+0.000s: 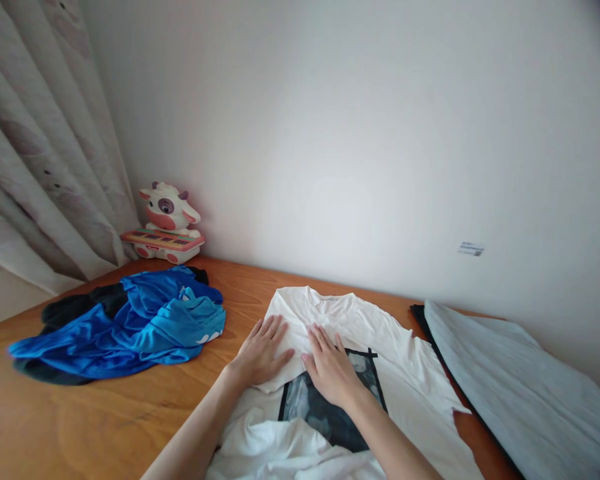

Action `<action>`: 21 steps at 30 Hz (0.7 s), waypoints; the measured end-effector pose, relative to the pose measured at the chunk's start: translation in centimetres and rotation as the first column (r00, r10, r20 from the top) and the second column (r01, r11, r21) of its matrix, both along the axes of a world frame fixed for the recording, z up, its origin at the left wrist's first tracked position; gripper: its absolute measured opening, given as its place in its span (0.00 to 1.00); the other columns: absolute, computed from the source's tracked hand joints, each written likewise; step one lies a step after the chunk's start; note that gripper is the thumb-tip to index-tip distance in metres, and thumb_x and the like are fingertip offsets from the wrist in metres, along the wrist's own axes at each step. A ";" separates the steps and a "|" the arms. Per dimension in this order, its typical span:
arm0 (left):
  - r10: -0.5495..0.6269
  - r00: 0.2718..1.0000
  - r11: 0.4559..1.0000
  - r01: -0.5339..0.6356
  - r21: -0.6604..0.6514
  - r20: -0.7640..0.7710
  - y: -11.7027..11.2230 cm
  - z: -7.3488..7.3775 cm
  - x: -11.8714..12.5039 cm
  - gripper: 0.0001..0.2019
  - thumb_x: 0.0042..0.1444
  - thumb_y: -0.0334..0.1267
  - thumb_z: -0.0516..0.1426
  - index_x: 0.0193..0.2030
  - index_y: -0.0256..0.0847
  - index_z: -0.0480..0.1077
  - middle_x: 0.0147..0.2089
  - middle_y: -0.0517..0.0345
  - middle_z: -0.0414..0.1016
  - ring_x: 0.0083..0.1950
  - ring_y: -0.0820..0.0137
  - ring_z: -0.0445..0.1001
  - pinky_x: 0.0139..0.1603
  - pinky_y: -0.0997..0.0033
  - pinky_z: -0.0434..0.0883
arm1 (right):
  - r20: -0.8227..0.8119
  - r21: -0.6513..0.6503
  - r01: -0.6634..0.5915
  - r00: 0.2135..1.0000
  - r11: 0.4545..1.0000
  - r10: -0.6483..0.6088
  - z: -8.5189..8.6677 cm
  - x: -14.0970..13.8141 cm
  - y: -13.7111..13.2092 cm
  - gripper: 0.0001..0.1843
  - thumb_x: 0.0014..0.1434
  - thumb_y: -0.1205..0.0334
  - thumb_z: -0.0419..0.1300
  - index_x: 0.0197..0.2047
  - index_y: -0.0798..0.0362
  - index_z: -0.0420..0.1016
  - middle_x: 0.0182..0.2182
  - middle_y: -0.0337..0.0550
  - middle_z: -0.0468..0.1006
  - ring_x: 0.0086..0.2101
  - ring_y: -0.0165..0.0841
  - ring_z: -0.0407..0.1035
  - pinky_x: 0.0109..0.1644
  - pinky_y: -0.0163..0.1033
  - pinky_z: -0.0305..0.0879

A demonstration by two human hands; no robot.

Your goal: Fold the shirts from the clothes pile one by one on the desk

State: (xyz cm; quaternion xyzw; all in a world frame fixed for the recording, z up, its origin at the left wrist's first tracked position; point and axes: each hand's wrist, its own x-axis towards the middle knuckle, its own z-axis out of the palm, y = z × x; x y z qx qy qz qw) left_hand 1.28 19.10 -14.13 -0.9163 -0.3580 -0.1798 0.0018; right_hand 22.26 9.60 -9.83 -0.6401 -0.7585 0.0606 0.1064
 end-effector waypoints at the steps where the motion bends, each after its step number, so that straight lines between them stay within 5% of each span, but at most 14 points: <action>1: 0.004 1.000 1.000 -0.004 0.007 -0.009 0.3 -0.1 -0.1 0.35 0.68 0.59 0.45 0.72 0.36 0.59 0.74 0.39 0.59 0.75 0.48 0.56 0.72 0.42 0.58 | -0.013 0.019 -0.057 0.998 0.998 0.057 0.4 0.0 -0.9 0.32 0.71 0.53 0.46 0.73 0.58 0.55 0.73 0.55 0.51 0.72 0.45 0.45 0.74 0.61 0.40; 5: -0.016 0.999 0.999 0.018 0.048 -0.028 1.5 -0.7 -0.4 0.34 0.69 0.58 0.45 0.73 0.39 0.58 0.74 0.42 0.57 0.75 0.50 0.55 0.71 0.42 0.59 | -0.070 0.039 -0.299 0.951 0.953 0.301 1.4 -0.1 -5.1 0.32 0.72 0.46 0.46 0.73 0.51 0.55 0.73 0.49 0.54 0.71 0.40 0.47 0.74 0.54 0.44; 8: -0.033 0.999 0.997 0.036 0.068 -0.042 1.9 -0.9 -0.6 0.32 0.69 0.57 0.47 0.74 0.41 0.57 0.74 0.44 0.58 0.75 0.51 0.55 0.71 0.42 0.59 | -0.070 0.086 -0.271 0.958 0.959 0.278 1.9 1.4 -7.2 0.27 0.71 0.46 0.49 0.67 0.48 0.65 0.69 0.49 0.64 0.66 0.42 0.59 0.71 0.54 0.52; 12: -0.012 0.997 0.998 0.017 0.064 -0.077 2.0 -0.7 -1.4 0.31 0.69 0.56 0.47 0.74 0.44 0.57 0.75 0.46 0.57 0.75 0.52 0.56 0.71 0.40 0.58 | -0.118 0.223 0.119 0.989 0.967 -0.095 1.7 8.8 -8.0 0.16 0.69 0.58 0.48 0.47 0.49 0.77 0.49 0.48 0.80 0.49 0.40 0.74 0.55 0.47 0.68; 15: 0.024 0.994 1.000 -0.023 0.013 -0.106 2.3 0.2 -2.1 0.31 0.68 0.56 0.48 0.73 0.45 0.58 0.75 0.47 0.56 0.75 0.52 0.56 0.71 0.39 0.57 | -0.241 0.384 0.488 0.872 0.784 -0.425 0.1 15.7 -9.1 0.15 0.66 0.56 0.49 0.45 0.52 0.74 0.43 0.54 0.80 0.46 0.44 0.75 0.52 0.48 0.69; 17: 0.049 0.990 0.998 -0.055 -0.041 -0.134 2.4 1.3 -2.1 0.30 0.67 0.55 0.49 0.72 0.48 0.60 0.74 0.49 0.59 0.74 0.51 0.59 0.71 0.38 0.58 | -0.292 0.368 0.661 0.750 0.654 -0.593 -1.0 18.8 -10.3 0.19 0.65 0.50 0.49 0.46 0.54 0.72 0.42 0.56 0.80 0.43 0.46 0.75 0.48 0.48 0.69; 21: 0.184 0.961 0.977 -0.202 -0.068 -0.205 2.4 3.1 0.7 0.24 0.68 0.49 0.47 0.65 0.48 0.70 0.69 0.46 0.68 0.70 0.47 0.65 0.67 0.31 0.58 | -0.200 0.137 0.797 0.604 0.588 -0.772 -2.1 19.7 -12.3 0.25 0.66 0.40 0.46 0.44 0.52 0.70 0.40 0.56 0.80 0.40 0.46 0.77 0.42 0.46 0.68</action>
